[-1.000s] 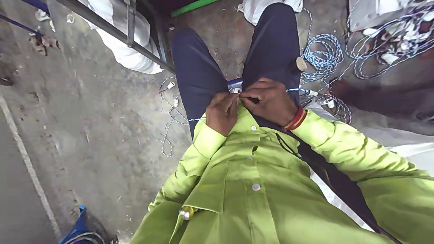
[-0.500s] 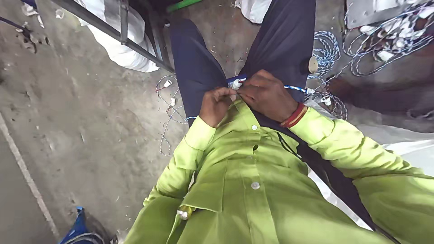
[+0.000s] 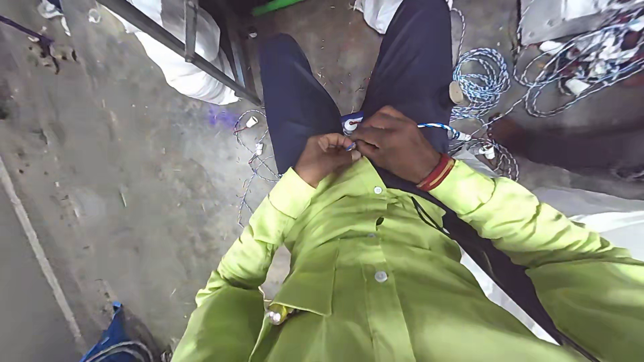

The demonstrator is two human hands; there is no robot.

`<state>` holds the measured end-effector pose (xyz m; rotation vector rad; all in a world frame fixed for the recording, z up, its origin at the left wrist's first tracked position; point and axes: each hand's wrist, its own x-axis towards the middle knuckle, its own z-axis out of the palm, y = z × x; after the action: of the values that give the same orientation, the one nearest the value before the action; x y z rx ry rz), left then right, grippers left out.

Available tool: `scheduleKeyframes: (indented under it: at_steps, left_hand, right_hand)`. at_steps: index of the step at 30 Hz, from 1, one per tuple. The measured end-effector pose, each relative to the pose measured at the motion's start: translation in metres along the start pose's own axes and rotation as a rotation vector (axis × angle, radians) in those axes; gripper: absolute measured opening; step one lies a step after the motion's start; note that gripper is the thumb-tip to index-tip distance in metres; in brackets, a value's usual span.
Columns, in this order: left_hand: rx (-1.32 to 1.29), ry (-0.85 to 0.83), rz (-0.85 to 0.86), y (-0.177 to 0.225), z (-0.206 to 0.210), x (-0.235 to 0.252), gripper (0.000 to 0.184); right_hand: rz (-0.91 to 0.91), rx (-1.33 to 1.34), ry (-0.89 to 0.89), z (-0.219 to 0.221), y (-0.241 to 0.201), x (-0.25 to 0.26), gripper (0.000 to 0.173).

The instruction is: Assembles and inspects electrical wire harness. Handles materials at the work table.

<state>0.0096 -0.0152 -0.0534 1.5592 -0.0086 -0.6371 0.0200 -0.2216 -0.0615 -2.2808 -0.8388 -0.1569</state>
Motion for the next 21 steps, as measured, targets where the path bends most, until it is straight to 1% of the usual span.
scheduleKeyframes:
  at_steps: [4,7,9,11,13,15,17,19,21]
  left_hand:
    - [0.229,0.155,0.268,-0.011,0.007,0.002,0.014]
    - [0.54,0.277,0.52,-0.019,0.01,0.001,0.013]
    - [0.693,0.326,0.626,-0.023,0.013,0.0,0.014]
    - [0.808,0.348,0.653,-0.027,0.016,0.0,0.015]
    - [0.898,0.354,0.626,-0.025,0.018,-0.001,0.018]
    - [0.933,0.344,0.595,-0.022,0.019,-0.001,0.02]
    - [0.879,0.311,0.6,-0.022,0.014,0.001,0.019]
    - [0.715,0.245,0.565,-0.02,0.007,0.002,0.018]
    - [0.542,0.179,0.489,-0.019,0.002,0.002,0.017]
  right_hand:
    - [0.036,0.009,-0.015,-0.001,0.004,0.001,0.017]
    - [0.025,0.004,-0.014,0.0,0.003,0.001,0.016]
    - [0.012,0.024,-0.01,0.0,0.004,0.0,0.017]
    - [-0.005,0.042,-0.008,-0.001,0.005,0.0,0.017]
    - [-0.018,0.066,-0.017,-0.002,0.008,0.001,0.017]
    - [-0.017,0.079,-0.045,-0.004,0.01,0.002,0.017]
    - [0.003,0.09,-0.068,-0.005,0.01,0.003,0.017]
    - [0.023,0.105,-0.066,-0.005,0.01,0.004,0.018]
    - [0.041,0.119,-0.054,-0.004,0.011,0.004,0.018]
